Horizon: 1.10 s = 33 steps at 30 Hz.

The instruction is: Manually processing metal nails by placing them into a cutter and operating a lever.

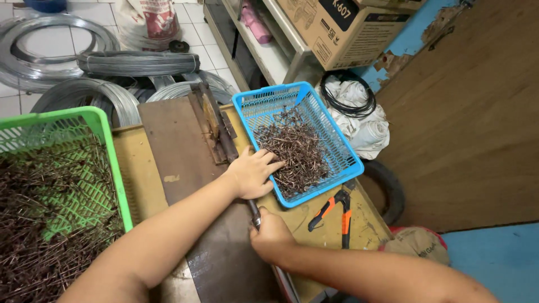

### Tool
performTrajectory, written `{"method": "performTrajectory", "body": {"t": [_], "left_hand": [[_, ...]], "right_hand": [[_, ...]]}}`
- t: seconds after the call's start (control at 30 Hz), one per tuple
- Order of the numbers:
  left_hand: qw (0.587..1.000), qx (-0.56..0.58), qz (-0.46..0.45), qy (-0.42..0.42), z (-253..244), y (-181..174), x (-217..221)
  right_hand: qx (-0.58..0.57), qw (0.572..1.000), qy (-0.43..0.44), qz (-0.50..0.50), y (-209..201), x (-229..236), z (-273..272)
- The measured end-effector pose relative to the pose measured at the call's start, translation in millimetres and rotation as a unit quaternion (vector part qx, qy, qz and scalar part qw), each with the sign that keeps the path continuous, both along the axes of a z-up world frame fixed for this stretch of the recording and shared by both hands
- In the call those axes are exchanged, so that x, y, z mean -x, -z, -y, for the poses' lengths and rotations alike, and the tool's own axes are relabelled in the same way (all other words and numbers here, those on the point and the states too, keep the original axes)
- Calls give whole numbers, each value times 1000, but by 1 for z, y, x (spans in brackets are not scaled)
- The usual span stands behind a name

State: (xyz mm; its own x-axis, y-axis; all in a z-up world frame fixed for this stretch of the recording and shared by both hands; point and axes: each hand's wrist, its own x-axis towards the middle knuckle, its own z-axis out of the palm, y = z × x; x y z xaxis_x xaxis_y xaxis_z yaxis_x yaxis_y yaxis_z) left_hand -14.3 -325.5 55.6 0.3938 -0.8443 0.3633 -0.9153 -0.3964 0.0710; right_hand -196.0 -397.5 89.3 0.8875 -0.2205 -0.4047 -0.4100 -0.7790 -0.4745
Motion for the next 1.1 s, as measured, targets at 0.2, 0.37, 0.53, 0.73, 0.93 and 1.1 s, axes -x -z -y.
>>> {"method": "performTrajectory", "body": {"t": [0.2, 0.37, 0.53, 0.73, 0.93, 1.1], "left_hand": [[999, -42, -33, 3, -2, -10, 3], [1000, -6, -5, 0, 0, -1, 8], [999, 38, 30, -1, -2, -1, 7], [999, 40, -6, -6, -3, -4, 11], [999, 51, -12, -7, -5, -9, 11], [979, 173, -59, -85, -17, -12, 16]], "right_hand": [[-5, 1000, 3, -8, -11, 2, -3], [-1, 994, -41, 100, 51, 5, 17], [7, 983, -72, 169, 87, 3, 29], [-21, 982, -89, 166, 73, 4, 28], [3, 995, -60, 81, 53, -1, 21], [-38, 994, -40, 91, 32, 0, 14]]}}
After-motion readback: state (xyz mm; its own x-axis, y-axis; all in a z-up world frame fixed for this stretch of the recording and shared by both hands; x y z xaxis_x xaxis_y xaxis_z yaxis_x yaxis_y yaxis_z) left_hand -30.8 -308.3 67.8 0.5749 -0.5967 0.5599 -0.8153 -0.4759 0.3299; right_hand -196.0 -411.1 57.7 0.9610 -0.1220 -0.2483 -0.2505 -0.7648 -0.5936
